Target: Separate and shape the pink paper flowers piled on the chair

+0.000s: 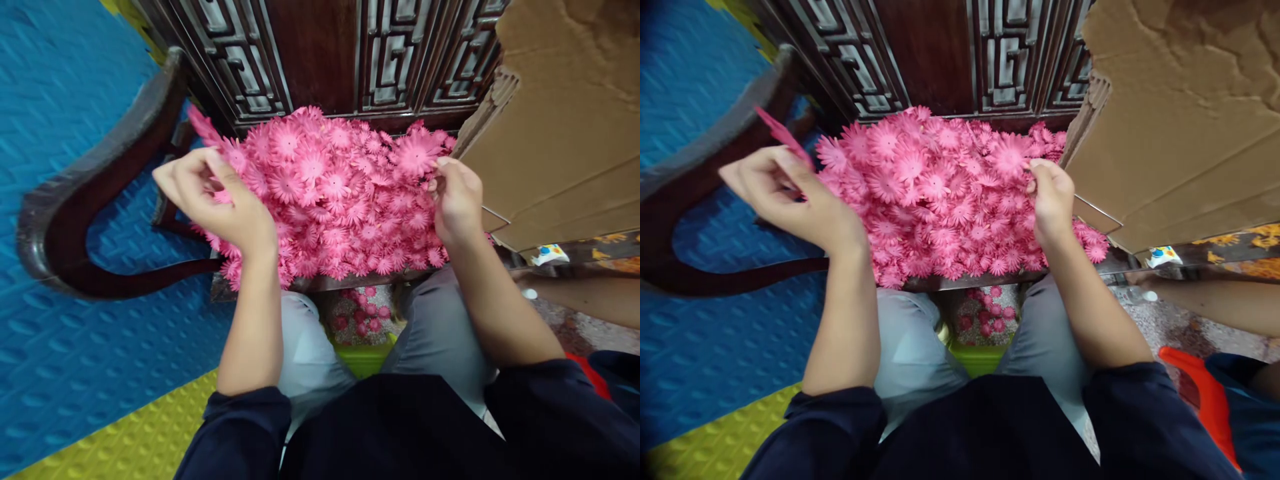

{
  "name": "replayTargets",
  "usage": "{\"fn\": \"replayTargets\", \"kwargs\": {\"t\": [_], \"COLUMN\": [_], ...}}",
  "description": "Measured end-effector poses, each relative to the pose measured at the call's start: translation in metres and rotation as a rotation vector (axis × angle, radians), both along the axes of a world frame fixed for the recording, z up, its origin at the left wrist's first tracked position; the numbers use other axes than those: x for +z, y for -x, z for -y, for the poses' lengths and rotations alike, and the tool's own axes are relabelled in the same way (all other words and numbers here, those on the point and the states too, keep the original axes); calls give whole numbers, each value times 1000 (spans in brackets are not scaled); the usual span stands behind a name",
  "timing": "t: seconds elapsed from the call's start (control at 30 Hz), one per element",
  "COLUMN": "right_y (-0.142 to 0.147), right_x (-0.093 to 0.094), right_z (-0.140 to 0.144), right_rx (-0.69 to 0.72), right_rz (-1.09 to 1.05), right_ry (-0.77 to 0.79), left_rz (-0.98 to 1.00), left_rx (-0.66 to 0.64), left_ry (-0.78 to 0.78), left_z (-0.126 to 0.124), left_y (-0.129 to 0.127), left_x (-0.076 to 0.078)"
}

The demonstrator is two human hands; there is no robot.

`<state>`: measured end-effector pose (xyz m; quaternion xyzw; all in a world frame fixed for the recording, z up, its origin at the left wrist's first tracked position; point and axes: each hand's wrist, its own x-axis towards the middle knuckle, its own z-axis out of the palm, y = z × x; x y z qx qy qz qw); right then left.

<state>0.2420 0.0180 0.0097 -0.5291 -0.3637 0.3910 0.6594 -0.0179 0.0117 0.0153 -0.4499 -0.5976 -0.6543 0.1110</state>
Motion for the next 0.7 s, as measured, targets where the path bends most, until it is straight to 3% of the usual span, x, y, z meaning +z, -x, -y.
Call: {"fn": "replayTargets", "kwargs": {"t": [0.07, 0.17, 0.3, 0.47, 0.6, 0.7], "right_y": [3, 16, 26, 27, 30, 31], "right_x": [-1, -6, -7, -3, -1, 0], "right_z": [2, 11, 20, 23, 25, 25], "right_rx": [89, 229, 337, 401, 439, 502], "right_rz": [42, 75, 107, 108, 118, 113], "right_ry": [-6, 60, 103, 118, 130, 119], "left_rz": [-116, -205, -177, -205, -363, -431], "left_rx": [30, -68, -153, -195, -390, -461], "left_ry": [130, 297, 306, 248, 265, 311], "left_z": [-3, -2, 3, 18, 31, 36], "left_y": [2, -11, -26, -41, -61, -74], "left_x": [-2, -7, -10, -2, 1, -4]}}
